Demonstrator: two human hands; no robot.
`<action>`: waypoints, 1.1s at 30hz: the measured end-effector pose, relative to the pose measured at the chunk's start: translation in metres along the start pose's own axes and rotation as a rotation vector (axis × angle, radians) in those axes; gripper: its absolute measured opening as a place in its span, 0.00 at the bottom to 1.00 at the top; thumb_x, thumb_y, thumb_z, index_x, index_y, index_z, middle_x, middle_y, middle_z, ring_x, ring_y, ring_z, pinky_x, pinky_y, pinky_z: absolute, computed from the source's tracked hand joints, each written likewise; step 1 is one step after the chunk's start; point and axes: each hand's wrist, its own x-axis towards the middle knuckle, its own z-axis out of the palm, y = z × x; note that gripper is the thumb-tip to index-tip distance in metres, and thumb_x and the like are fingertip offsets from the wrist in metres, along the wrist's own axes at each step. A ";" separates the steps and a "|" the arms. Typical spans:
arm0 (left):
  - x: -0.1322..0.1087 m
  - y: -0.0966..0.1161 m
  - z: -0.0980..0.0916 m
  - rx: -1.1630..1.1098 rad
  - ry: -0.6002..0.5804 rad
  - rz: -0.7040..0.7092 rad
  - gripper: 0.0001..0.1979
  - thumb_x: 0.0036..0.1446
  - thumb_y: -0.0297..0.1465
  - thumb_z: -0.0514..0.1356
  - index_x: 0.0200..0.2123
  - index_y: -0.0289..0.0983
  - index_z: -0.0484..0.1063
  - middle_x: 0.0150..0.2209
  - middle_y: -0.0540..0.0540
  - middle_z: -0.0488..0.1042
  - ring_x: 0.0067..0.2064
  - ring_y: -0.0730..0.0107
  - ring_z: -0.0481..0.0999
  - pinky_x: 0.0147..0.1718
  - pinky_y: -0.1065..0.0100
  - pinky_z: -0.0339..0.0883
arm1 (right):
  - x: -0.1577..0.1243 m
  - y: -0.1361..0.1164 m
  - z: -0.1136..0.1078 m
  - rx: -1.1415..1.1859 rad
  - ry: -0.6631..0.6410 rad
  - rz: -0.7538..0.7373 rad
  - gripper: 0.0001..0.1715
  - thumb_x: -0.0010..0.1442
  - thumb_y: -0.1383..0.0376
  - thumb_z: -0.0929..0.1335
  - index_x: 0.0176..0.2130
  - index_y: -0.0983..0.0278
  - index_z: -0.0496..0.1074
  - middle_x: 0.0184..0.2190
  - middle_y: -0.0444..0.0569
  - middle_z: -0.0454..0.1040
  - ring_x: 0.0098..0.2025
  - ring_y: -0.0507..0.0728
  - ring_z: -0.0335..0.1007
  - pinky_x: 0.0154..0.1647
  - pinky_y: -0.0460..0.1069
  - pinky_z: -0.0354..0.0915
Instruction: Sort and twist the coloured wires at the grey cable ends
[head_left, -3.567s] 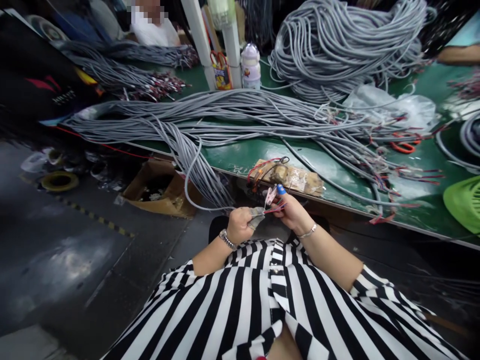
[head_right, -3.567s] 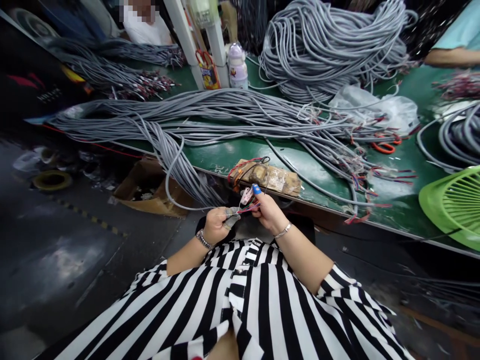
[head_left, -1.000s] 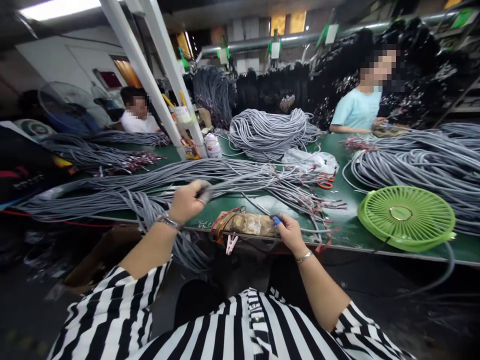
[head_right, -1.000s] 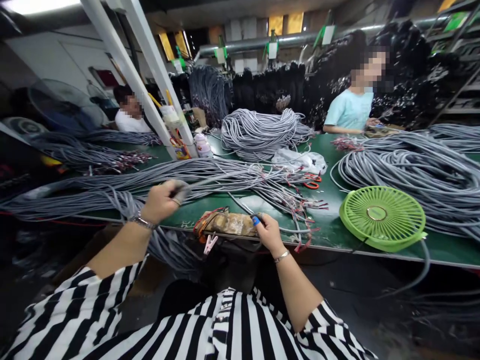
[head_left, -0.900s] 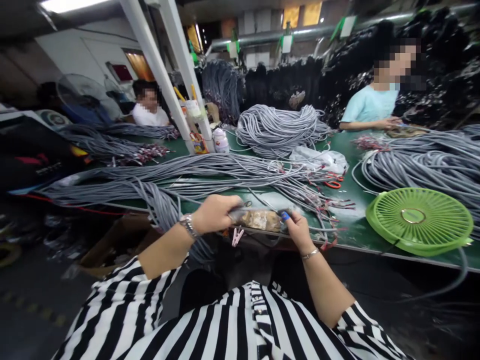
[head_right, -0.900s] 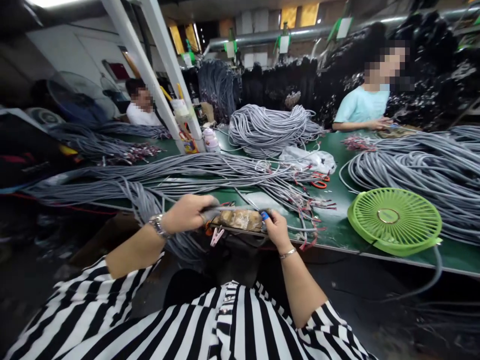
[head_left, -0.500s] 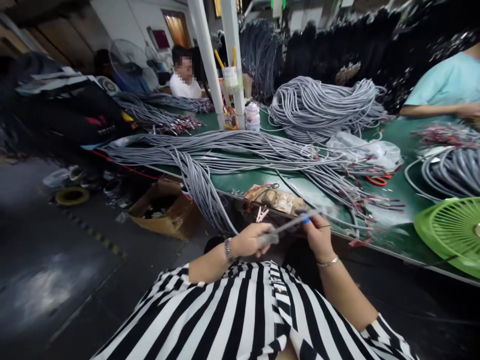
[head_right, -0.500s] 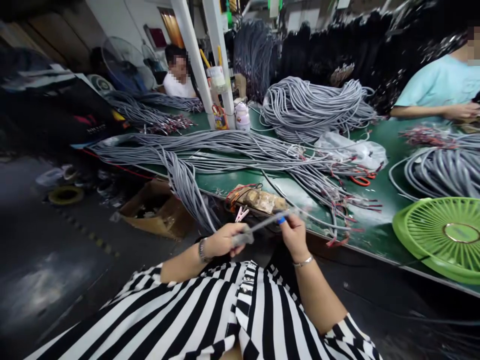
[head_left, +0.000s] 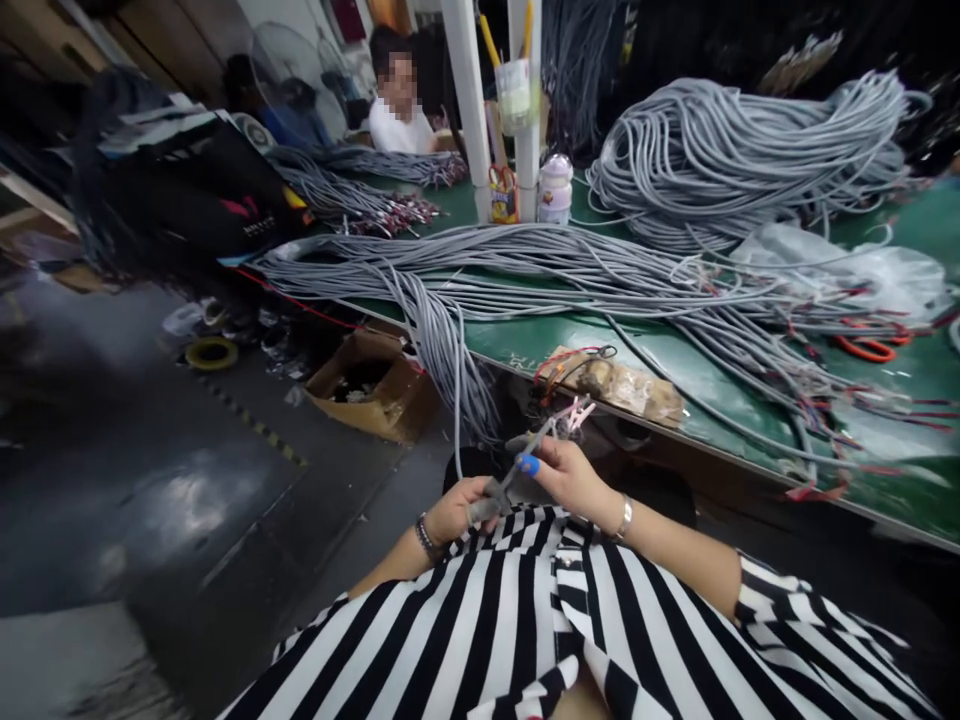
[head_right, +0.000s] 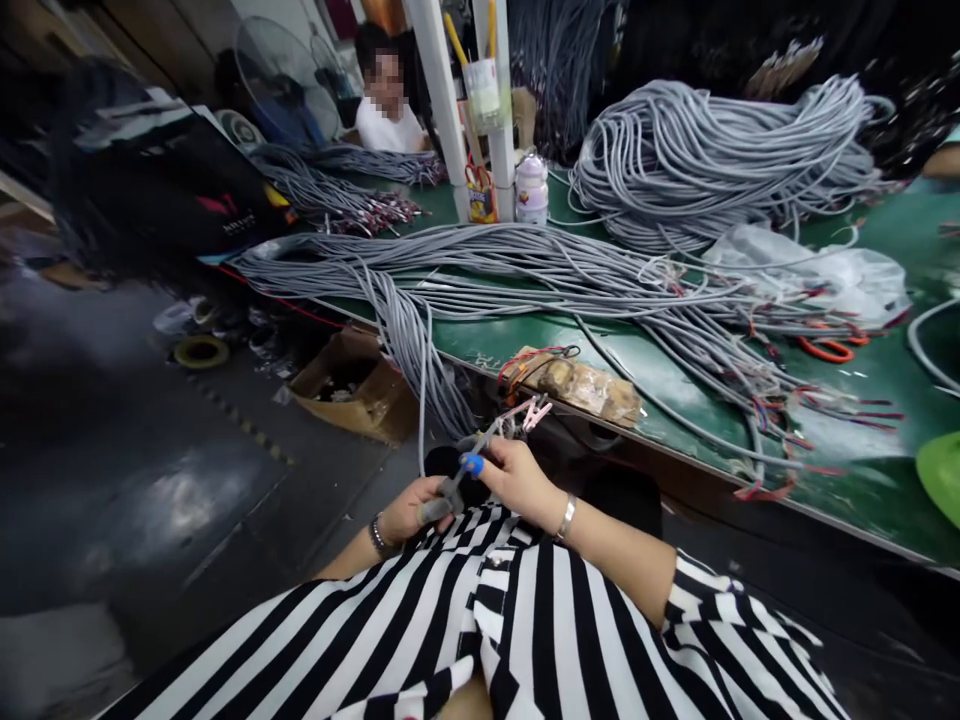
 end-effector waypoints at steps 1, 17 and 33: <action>0.002 -0.001 0.000 0.051 -0.018 -0.026 0.25 0.50 0.52 0.63 0.29 0.33 0.68 0.18 0.50 0.70 0.19 0.77 0.67 0.21 0.75 0.59 | 0.003 0.002 0.005 0.028 0.031 0.012 0.21 0.60 0.50 0.67 0.38 0.65 0.76 0.26 0.45 0.73 0.28 0.53 0.68 0.30 0.47 0.67; 0.062 0.014 0.027 0.239 0.255 0.188 0.17 0.58 0.41 0.60 0.44 0.35 0.74 0.36 0.45 0.79 0.37 0.69 0.78 0.38 0.69 0.72 | -0.061 0.016 -0.054 -0.411 0.027 0.105 0.12 0.61 0.59 0.67 0.38 0.63 0.77 0.31 0.48 0.77 0.31 0.55 0.72 0.34 0.49 0.68; 0.052 0.017 0.037 0.542 0.367 0.353 0.10 0.57 0.34 0.61 0.39 0.36 0.78 0.35 0.44 0.80 0.37 0.67 0.79 0.40 0.66 0.74 | -0.034 0.008 -0.044 -0.415 0.176 0.123 0.15 0.62 0.56 0.66 0.34 0.65 0.72 0.25 0.45 0.70 0.26 0.52 0.61 0.27 0.46 0.59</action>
